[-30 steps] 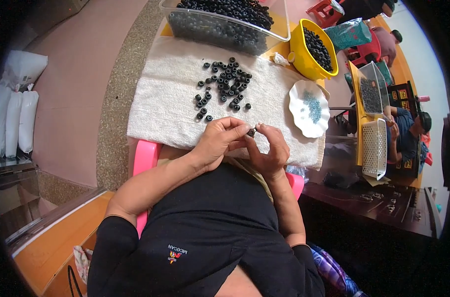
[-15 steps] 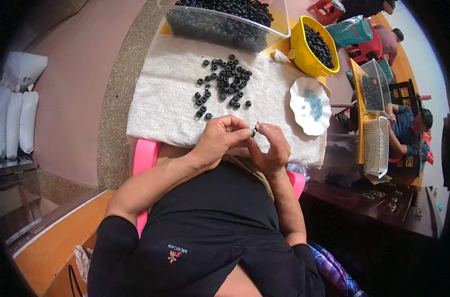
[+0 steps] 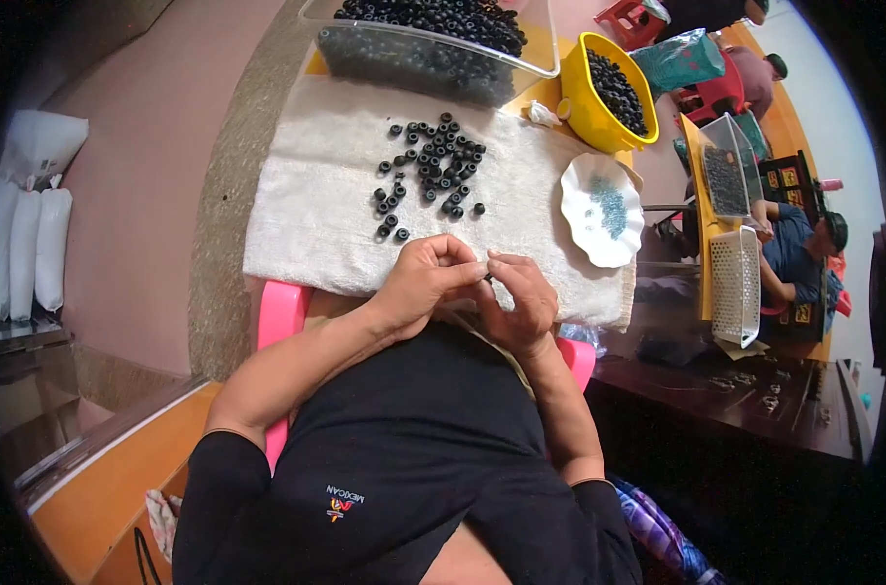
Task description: Manually sorting and inspecting small black hardware components on a workbench into different groups.
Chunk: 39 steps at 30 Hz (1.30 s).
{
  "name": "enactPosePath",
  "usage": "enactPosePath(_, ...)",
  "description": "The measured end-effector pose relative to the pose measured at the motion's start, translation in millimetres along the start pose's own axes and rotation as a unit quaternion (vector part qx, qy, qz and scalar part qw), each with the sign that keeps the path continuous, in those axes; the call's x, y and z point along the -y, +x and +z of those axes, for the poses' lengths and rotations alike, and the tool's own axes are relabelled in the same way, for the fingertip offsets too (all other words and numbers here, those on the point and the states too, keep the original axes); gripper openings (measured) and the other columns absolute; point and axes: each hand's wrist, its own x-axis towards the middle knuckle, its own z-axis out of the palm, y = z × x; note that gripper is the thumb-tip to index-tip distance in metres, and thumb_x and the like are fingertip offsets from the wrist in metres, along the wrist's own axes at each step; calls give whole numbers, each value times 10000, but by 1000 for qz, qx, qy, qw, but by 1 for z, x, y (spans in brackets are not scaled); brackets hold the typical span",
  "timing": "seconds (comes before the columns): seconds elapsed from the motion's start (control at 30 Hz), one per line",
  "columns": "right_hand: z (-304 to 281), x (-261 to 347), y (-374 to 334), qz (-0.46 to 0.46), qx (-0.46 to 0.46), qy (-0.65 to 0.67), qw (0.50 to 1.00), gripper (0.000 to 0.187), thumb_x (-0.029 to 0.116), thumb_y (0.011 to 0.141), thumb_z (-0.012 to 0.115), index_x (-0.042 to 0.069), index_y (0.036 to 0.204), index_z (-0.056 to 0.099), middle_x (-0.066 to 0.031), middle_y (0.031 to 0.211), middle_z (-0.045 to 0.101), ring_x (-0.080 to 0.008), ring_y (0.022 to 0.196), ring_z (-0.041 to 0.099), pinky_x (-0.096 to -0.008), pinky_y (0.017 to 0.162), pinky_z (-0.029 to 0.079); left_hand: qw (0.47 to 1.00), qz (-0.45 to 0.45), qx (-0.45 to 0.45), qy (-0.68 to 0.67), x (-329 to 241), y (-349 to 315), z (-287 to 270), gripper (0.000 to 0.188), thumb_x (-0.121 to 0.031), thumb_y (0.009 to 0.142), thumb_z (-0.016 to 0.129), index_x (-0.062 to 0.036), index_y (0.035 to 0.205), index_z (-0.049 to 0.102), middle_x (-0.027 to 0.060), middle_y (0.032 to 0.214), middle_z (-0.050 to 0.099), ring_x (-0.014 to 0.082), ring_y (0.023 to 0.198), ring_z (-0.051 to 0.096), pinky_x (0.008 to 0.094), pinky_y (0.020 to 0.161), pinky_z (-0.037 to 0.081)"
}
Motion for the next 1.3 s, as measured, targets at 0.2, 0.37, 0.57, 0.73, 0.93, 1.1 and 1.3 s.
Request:
enactPosePath(0.2, -9, 1, 2, 15, 20, -6, 1000, 438, -59, 684, 758, -3, 1090, 605, -172, 923, 663, -314, 820, 676, -365, 686, 561, 999, -4, -20, -26, 0, -3, 5, 83, -62, 905, 666, -34, 926, 590, 40, 852, 639, 97, 734, 604, 221, 666, 500)
enactPosePath(0.37, -12, 1, 11, -4, 38, -28, 999, 419, -50, 691, 757, -6, 1080, 608, -176, 911, 663, -315, 807, 678, -357, 675, 559, 1000, -11, -29, -4, -1, -3, 5, 88, -51, 908, 657, -40, 959, 586, 33, 909, 642, 108, 823, 637, 238, 731, 538)
enactPosePath(0.57, -12, 1, 13, -2, 46, -20, 999, 396, -47, 684, 757, -4, 1052, 619, -168, 874, 667, -309, 756, 681, -350, 643, 552, 1000, 1, -5, 3, 1, -2, 1, 105, -73, 915, 658, -46, 976, 577, 34, 924, 648, 118, 836, 647, 264, 761, 558)
enactPosePath(0.73, -22, -5, 29, 100, 75, -2, 992, 345, -72, 670, 744, 17, 986, 640, -143, 860, 652, -268, 749, 655, -336, 645, 531, 999, -5, -22, -30, 1, -1, 1, 116, -104, 929, 654, -36, 987, 580, 38, 935, 650, 117, 836, 649, 272, 770, 565)
enactPosePath(0.93, -71, -98, 82, 51, -30, -180, 982, 148, -7, 789, 717, 22, 928, 674, -108, 899, 683, -199, 813, 671, -303, 730, 530, 999, 17, -43, 17, 6, 0, -2, 118, -122, 930, 658, -29, 986, 612, 44, 950, 655, 105, 849, 646, 259, 773, 564)
enactPosePath(1.1, -110, -173, 134, 91, -77, -323, 939, 243, 50, 813, 721, 38, 1049, 668, -131, 1045, 682, -217, 778, 685, -312, 692, 547, 999, 15, -29, 31, 5, 2, 0, 117, -124, 920, 672, -25, 973, 636, 44, 948, 656, 101, 845, 644, 252, 773, 563)
enactPosePath(1.3, -64, -137, 107, 102, 8, -116, 988, 179, 12, 836, 682, 24, 1014, 687, -113, 966, 700, -192, 813, 689, -285, 681, 543, 996, 31, -23, 76, 8, 2, -2, 124, -118, 915, 679, -16, 970, 634, 38, 883, 655, 83, 783, 625, 233, 740, 547)
